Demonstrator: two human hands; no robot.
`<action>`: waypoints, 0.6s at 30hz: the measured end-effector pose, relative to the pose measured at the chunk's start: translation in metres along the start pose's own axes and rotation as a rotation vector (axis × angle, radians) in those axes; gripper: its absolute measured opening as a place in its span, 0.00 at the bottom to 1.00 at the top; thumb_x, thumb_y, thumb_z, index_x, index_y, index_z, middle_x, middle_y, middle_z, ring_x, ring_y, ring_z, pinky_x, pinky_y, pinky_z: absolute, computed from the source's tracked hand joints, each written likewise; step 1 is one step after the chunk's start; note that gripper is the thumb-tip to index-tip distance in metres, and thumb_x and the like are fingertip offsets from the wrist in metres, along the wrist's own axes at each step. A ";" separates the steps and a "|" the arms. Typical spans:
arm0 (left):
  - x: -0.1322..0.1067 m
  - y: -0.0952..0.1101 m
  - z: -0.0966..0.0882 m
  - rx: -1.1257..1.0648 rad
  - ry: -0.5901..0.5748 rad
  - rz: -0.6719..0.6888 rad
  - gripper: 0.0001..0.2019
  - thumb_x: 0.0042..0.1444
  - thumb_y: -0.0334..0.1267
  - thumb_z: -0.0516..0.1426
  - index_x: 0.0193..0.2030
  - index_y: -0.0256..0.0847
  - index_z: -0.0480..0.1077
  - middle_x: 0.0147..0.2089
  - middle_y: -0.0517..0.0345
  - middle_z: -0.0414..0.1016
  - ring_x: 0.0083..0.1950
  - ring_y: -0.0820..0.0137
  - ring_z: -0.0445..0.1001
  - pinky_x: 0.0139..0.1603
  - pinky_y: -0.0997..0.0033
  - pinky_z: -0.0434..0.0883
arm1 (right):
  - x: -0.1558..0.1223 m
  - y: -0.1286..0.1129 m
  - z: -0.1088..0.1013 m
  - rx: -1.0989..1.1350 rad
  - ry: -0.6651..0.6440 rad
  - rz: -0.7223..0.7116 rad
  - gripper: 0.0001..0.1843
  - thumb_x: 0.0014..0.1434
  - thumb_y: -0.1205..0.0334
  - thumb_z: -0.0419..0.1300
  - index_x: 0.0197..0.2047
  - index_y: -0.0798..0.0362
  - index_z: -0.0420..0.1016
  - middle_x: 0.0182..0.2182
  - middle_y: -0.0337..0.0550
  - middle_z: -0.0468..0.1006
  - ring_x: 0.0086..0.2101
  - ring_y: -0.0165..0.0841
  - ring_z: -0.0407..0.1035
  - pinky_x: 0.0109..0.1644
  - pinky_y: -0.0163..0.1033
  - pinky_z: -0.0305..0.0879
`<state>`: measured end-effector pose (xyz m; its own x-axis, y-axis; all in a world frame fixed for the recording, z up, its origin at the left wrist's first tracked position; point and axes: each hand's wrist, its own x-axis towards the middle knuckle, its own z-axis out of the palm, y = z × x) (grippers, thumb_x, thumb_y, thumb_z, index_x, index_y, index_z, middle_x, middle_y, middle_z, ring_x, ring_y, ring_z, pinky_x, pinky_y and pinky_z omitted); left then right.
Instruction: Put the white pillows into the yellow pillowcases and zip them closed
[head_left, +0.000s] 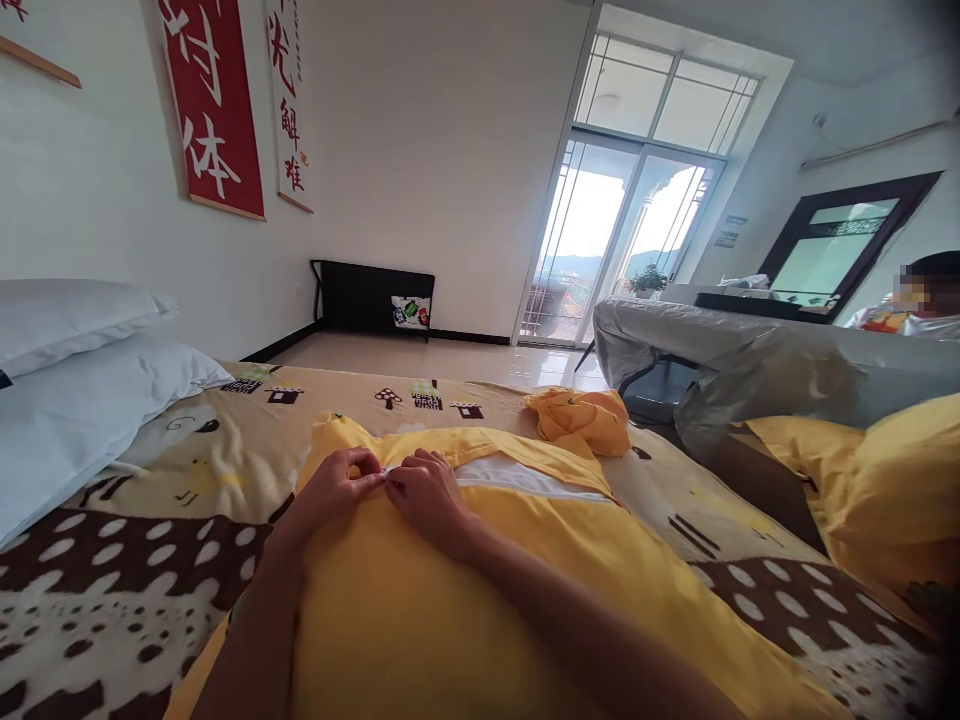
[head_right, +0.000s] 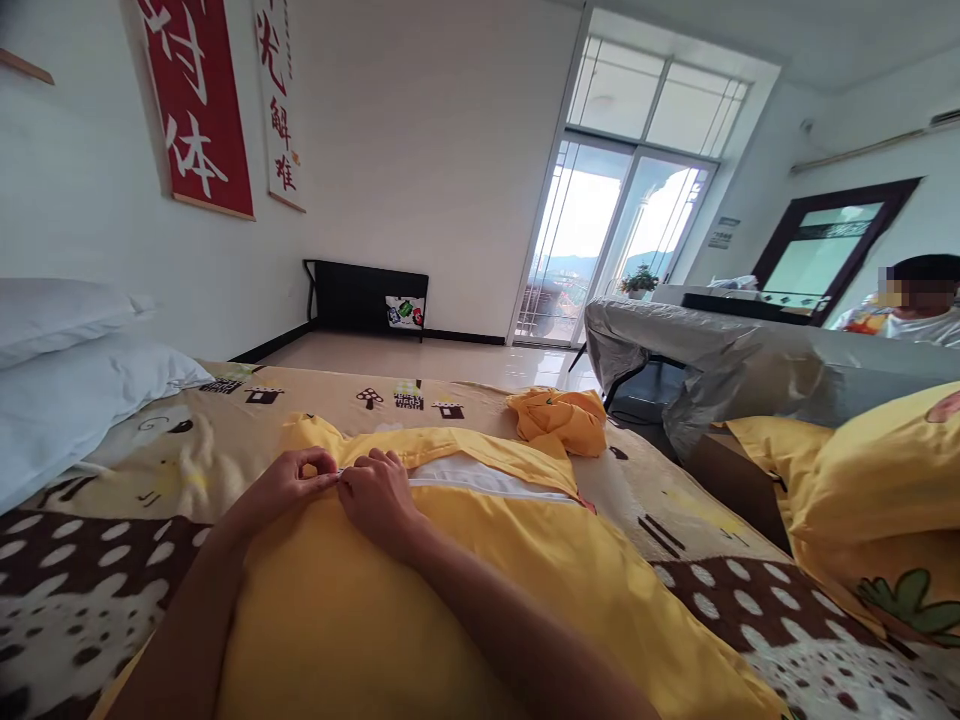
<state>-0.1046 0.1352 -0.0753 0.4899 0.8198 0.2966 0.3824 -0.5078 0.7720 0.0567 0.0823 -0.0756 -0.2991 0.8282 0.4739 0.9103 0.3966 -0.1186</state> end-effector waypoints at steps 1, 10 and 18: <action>0.001 0.000 0.002 -0.013 0.014 -0.011 0.11 0.49 0.45 0.54 0.28 0.38 0.68 0.29 0.59 0.70 0.35 0.68 0.68 0.39 0.72 0.64 | -0.001 0.001 0.001 -0.007 0.013 -0.012 0.14 0.62 0.60 0.53 0.31 0.51 0.78 0.30 0.39 0.78 0.35 0.30 0.66 0.41 0.36 0.54; 0.004 0.025 0.019 0.336 0.195 -0.219 0.03 0.52 0.33 0.48 0.29 0.41 0.61 0.37 0.53 0.70 0.43 0.63 0.68 0.44 0.66 0.62 | 0.003 0.001 0.010 0.325 0.110 0.164 0.08 0.53 0.68 0.57 0.28 0.50 0.77 0.29 0.37 0.78 0.30 0.28 0.67 0.35 0.32 0.56; 0.001 0.034 0.025 0.384 0.195 -0.233 0.06 0.59 0.33 0.41 0.32 0.43 0.54 0.35 0.56 0.70 0.38 0.63 0.69 0.38 0.65 0.58 | 0.019 0.008 -0.012 0.408 0.069 0.140 0.08 0.51 0.69 0.56 0.26 0.53 0.76 0.25 0.37 0.74 0.27 0.26 0.63 0.33 0.30 0.54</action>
<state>-0.0713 0.1122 -0.0633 0.2151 0.9390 0.2684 0.7438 -0.3356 0.5780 0.0615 0.0963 -0.0575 -0.1485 0.8621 0.4846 0.7489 0.4181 -0.5142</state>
